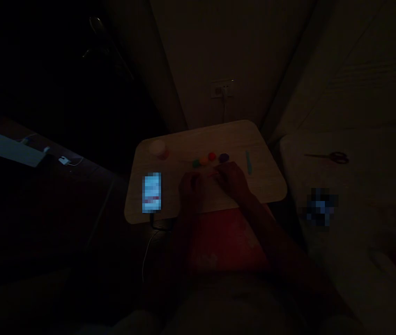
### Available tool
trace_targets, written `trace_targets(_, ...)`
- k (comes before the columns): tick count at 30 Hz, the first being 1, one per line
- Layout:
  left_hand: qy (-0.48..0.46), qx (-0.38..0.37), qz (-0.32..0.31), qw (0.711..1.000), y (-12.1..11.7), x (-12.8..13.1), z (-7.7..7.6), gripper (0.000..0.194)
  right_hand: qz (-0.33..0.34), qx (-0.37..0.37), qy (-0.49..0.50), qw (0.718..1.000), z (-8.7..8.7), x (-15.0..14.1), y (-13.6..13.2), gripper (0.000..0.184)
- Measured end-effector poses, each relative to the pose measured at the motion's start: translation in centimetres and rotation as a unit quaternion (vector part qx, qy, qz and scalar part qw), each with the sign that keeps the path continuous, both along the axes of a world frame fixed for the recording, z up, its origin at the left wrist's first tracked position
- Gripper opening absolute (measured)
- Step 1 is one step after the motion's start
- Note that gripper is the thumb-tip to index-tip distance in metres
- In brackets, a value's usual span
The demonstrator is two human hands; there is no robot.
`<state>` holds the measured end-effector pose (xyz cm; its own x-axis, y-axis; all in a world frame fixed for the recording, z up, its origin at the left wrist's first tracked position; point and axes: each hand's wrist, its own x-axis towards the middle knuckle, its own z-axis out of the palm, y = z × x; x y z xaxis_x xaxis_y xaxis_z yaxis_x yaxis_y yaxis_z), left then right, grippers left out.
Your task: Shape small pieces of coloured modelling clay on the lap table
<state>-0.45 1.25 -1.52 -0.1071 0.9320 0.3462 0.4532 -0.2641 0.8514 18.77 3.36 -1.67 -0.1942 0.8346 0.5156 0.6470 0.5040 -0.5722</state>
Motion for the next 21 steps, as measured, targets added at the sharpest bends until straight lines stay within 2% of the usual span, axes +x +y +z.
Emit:
trace_targets(3,-0.103,-0.062,-0.02,0.993,-0.3,0.2,0.2,0.019,0.035,0.026,0.035,0.998,0.6,-0.1,-0.8,0.021)
trace_targets(5,-0.138,-0.081,-0.044,0.986,-0.5,0.5,0.4,0.026,0.078,0.039,0.047,0.995,0.8,-0.5,-1.5,0.026)
trace_targets(12,-0.165,-0.098,-0.118,0.974,-1.0,0.8,0.4,0.031,0.108,0.017,0.054,0.993,-0.3,-1.8,-2.9,0.026)
trace_targets(17,-0.176,-0.089,-0.122,0.973,-1.1,0.6,0.3,0.035,0.121,-0.006,0.058,0.991,-0.6,-1.7,-2.7,0.031)
trace_targets(21,-0.171,-0.079,-0.123,0.974,-1.1,0.5,0.4,0.039,0.135,-0.006,0.068,0.988,-0.4,-1.6,-2.7,0.022)
